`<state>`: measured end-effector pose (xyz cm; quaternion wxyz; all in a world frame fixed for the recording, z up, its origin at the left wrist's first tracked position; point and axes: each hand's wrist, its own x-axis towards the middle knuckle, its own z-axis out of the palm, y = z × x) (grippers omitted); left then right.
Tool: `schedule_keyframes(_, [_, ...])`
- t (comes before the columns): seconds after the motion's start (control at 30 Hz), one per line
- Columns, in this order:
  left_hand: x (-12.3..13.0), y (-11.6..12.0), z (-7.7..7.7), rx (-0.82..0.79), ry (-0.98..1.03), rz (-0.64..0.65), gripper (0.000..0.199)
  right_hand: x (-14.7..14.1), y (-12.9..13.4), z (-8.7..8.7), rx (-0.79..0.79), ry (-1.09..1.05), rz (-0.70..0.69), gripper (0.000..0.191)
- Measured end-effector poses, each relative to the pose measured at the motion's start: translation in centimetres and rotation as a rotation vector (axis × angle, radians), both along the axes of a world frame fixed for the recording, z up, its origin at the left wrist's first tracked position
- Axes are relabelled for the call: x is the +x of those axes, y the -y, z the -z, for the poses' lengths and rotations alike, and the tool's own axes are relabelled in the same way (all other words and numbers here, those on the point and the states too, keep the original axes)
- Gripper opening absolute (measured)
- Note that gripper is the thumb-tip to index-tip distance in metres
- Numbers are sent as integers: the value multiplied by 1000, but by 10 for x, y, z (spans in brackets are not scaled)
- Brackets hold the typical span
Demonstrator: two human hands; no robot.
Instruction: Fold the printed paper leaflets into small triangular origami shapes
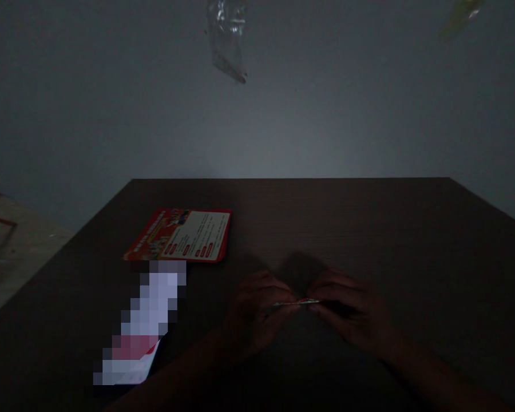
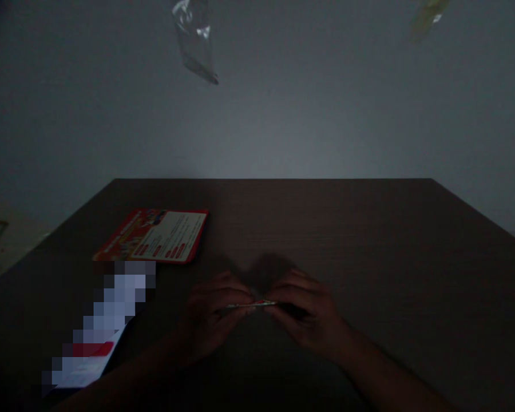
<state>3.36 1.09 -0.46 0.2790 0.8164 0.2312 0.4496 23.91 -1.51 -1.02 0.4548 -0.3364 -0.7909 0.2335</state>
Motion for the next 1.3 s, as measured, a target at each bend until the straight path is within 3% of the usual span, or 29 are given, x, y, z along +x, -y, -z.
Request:
schedule_keyframes(0.3, [1, 3, 0, -7, -119, 5, 6, -3, 4, -9, 14, 30, -36, 18])
schedule_keyframes(0.6, [1, 2, -2, 42, -166, 20, 6, -2, 4, -7, 25, 93, -22, 19])
schedule_keyframes(0.8, [2, 5, -3, 51, -140, 10, 6, -2, 6, -10, 58, 109, -48, 20])
schedule_keyframes(1.03, [-1, 3, -2, -24, -77, -23, 7, 0, 7, -9, 22, 45, 66, 18])
schedule_keyframes(1.3, [1, 2, -4, 15, -47, 8, 8, -2, 5, -8, 54, 40, 30, 20])
